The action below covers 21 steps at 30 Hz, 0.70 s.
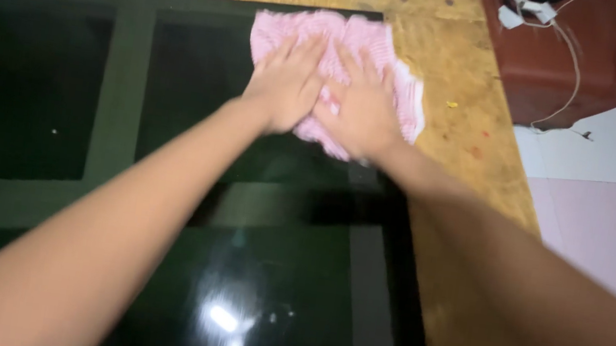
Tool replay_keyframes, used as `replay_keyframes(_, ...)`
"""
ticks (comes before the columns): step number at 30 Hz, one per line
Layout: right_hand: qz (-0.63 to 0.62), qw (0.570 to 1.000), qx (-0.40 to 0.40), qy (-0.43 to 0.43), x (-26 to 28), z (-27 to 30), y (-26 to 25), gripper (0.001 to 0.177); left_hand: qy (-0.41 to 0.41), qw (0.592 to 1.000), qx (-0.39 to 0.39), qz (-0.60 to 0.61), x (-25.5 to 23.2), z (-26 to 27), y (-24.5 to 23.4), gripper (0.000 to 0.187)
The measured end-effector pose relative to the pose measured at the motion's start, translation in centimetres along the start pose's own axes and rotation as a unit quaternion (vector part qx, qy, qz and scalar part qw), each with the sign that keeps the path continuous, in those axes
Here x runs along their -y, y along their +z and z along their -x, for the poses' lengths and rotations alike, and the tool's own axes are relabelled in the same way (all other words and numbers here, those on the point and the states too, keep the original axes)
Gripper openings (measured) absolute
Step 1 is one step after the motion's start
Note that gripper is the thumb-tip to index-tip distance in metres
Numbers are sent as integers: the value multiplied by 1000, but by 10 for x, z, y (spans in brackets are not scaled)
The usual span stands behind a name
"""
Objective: Wiping a glass-topped dining table and organizing dirty dishes.
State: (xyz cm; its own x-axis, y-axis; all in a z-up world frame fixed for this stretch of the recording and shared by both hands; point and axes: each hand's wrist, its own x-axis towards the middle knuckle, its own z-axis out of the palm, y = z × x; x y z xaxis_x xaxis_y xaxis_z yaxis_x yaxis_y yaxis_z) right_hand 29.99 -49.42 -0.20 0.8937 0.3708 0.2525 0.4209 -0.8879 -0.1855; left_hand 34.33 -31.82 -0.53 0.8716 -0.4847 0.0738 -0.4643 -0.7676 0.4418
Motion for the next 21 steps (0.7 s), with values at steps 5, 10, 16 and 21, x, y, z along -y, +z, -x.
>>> replay_keyframes(5,-2,1000,5,-18,-30,-49,5,56,-30,999,10,-16,16,-51,-11,67)
replay_keyframes(10,5,1000,-13,-13,-35,-46,2,58,-17,999,-11,-32,15,-59,-4,65)
replay_keyframes(16,14,1000,-19,8,-21,13,-5,59,-2,999,4,-45,-27,-16,8,64)
replay_keyframes(21,39,992,-60,100,-9,135,-24,55,80,996,-12,-38,-104,30,61,62)
